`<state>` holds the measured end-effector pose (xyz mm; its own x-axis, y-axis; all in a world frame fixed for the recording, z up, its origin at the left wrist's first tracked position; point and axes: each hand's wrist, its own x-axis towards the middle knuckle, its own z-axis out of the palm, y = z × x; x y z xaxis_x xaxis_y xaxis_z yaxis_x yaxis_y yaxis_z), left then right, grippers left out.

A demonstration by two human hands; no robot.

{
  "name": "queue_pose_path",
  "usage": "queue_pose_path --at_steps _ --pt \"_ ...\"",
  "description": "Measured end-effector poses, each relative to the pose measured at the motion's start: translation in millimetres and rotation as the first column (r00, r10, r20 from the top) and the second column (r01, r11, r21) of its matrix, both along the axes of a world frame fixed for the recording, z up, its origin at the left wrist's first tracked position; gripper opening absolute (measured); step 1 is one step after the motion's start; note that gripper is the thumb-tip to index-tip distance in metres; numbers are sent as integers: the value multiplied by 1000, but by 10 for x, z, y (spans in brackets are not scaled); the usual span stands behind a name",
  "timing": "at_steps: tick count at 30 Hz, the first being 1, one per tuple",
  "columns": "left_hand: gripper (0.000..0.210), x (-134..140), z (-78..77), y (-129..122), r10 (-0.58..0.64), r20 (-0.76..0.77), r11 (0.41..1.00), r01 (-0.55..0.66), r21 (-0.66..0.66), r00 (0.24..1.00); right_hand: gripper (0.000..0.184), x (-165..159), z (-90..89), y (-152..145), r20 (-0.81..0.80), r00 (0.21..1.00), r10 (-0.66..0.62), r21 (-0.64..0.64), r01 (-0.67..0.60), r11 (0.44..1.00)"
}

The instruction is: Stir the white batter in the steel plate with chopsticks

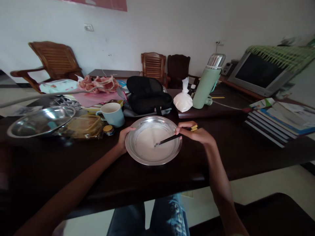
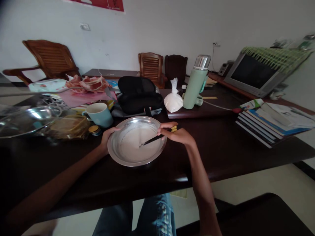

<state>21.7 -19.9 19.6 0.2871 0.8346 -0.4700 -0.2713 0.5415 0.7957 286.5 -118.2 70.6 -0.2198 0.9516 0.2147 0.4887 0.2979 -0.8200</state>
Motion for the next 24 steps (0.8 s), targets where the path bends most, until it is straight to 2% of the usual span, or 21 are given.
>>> queue_pose_path --at_steps 2,6,7,11,15,16,20,21,24 --pt "16 2 -11 1 20 -9 1000 -20 -9 1000 21 -23 3 -10 -28 999 39 -21 -40 999" --pt "16 3 -29 17 16 10 1000 -16 -3 1000 22 -9 16 -31 26 986 -164 83 161 983" --pt "17 3 -30 20 11 14 1000 -11 5 1000 24 -2 19 -35 25 987 -158 69 156 985" --pt "20 -1 -12 24 -17 23 1000 17 1 1000 22 -33 22 -39 -3 1000 11 -17 -11 1000" --pt "17 -6 12 21 -9 18 1000 10 -20 1000 21 -28 49 -65 59 987 -151 104 144 984" --pt "17 -8 14 21 -11 17 1000 11 -27 1000 22 -20 56 -74 64 987 -149 101 142 985" --pt "19 -15 6 25 -14 21 999 14 -36 1000 21 -42 47 -76 37 997 65 -31 -64 997" --pt "18 -16 5 26 -14 19 999 14 -33 1000 21 -51 41 -70 35 998 54 -20 -53 998" --pt "17 -20 4 26 -19 8 1000 19 -14 1000 21 -34 41 -64 77 989 -126 101 118 988"
